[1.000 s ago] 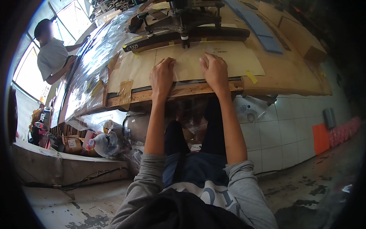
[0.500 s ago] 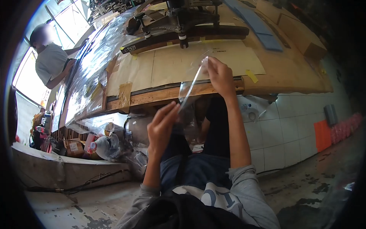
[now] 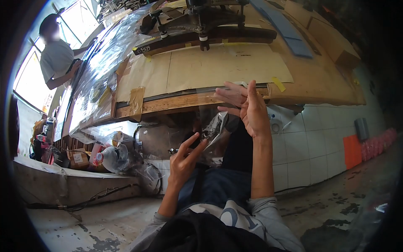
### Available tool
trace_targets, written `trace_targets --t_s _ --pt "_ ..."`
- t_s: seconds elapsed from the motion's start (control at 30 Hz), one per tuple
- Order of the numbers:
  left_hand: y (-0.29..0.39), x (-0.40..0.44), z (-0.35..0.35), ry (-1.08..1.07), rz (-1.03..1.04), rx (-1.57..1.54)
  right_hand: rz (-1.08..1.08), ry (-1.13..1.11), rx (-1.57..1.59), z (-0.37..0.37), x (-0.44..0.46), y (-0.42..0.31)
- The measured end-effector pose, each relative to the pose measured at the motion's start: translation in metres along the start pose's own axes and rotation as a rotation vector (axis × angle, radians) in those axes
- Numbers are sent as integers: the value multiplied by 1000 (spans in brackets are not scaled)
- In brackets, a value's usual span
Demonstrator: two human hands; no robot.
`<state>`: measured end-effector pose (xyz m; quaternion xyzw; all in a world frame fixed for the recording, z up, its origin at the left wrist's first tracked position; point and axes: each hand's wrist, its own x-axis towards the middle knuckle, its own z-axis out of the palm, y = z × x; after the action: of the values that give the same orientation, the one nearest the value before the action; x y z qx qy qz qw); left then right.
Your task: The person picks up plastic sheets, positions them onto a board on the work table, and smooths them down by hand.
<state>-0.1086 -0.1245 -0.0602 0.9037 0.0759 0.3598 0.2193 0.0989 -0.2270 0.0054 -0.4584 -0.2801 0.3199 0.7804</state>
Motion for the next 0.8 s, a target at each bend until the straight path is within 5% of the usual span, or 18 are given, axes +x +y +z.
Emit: trace_targets --t_s 0.3,0.53,0.7,0.77,0.8 --pt "-1 8 -12 -11 8 31 -23 27 -108 9 8 -8" --pt "-11 10 9 284 -42 -396 -110 84 16 23 18 -26" --pt "-24 -20 51 135 -326 -1139 -149 5 59 48 28 -43" --pt "-28 -20 57 -3 -517 -1250 -150 -35 70 58 32 -46" --pt "-41 -20 63 -196 -408 -1086 -152 -64 55 63 34 -50"
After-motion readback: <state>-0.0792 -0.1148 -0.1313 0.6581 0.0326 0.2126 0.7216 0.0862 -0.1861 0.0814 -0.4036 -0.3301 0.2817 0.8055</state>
